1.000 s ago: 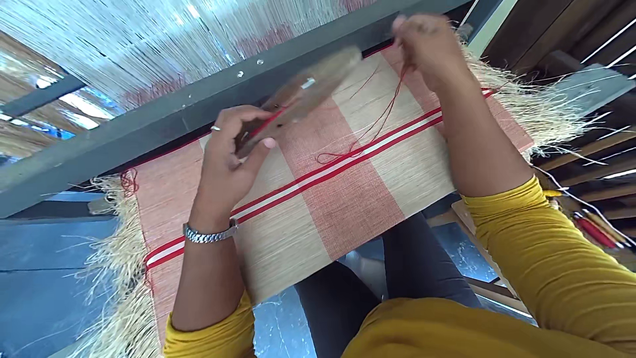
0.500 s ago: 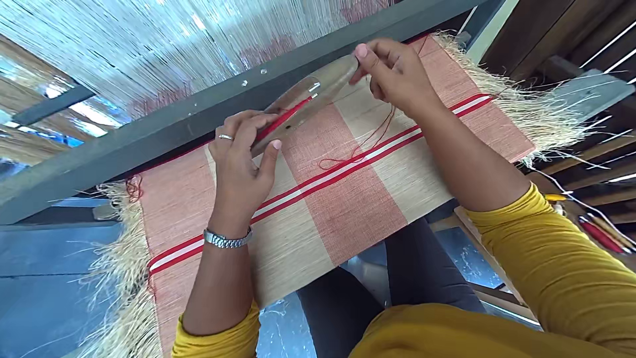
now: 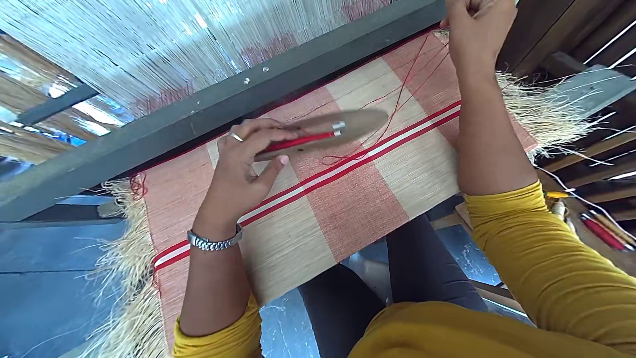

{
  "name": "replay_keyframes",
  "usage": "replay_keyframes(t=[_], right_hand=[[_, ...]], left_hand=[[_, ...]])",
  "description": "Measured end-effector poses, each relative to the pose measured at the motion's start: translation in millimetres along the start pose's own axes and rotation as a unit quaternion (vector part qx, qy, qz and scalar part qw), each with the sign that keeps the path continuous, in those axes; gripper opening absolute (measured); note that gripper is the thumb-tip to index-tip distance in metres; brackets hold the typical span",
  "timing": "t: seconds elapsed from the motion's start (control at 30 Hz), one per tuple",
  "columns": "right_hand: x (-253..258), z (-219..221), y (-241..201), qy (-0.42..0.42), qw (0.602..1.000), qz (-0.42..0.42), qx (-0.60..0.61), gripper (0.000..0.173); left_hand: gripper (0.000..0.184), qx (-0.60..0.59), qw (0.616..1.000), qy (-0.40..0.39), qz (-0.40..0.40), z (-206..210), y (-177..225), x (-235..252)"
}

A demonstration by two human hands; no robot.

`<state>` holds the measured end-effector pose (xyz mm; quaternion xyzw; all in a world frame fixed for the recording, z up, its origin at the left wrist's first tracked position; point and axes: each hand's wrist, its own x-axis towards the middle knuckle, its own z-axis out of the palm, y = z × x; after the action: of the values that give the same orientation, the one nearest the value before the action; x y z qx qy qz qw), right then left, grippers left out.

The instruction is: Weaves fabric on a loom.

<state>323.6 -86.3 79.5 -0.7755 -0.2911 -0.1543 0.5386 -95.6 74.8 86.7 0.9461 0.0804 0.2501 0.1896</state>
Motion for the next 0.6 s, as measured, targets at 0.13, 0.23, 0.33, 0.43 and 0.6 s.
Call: replay_keyframes(t=[0.13,0.23,0.33,0.43,0.6], right_hand=[[1.6,-4.9,6.1,-0.047,0.991,0.036,-0.117,0.052],[-13.5,7.8,-17.3,-0.017,0.993,-0.074,-0.094,0.056],[-55.3,26.7,-54.8,-0.183,0.964,-0.189,0.022,0.036],[-104.5,50.0,-79.7,-0.440,0.841,-0.260,0.179,0.030],[-124.2,52.1,-96.7,-0.631,0.721,-0.104,0.269,0.032]], left_hand=[[0.033,0.080,0.996,-0.049,-0.013,5.5,-1.1,-1.2],[0.045,0.100,0.994,-0.048,-0.019,9.3,-1.6,-0.8],[0.051,0.101,0.993,-0.051,-0.033,13.2,-2.0,-1.0],[0.052,0.083,0.994,-0.060,-0.028,15.7,-1.2,-0.7],[0.051,0.034,0.999,-0.022,-0.011,17.3,8.7,3.7]])
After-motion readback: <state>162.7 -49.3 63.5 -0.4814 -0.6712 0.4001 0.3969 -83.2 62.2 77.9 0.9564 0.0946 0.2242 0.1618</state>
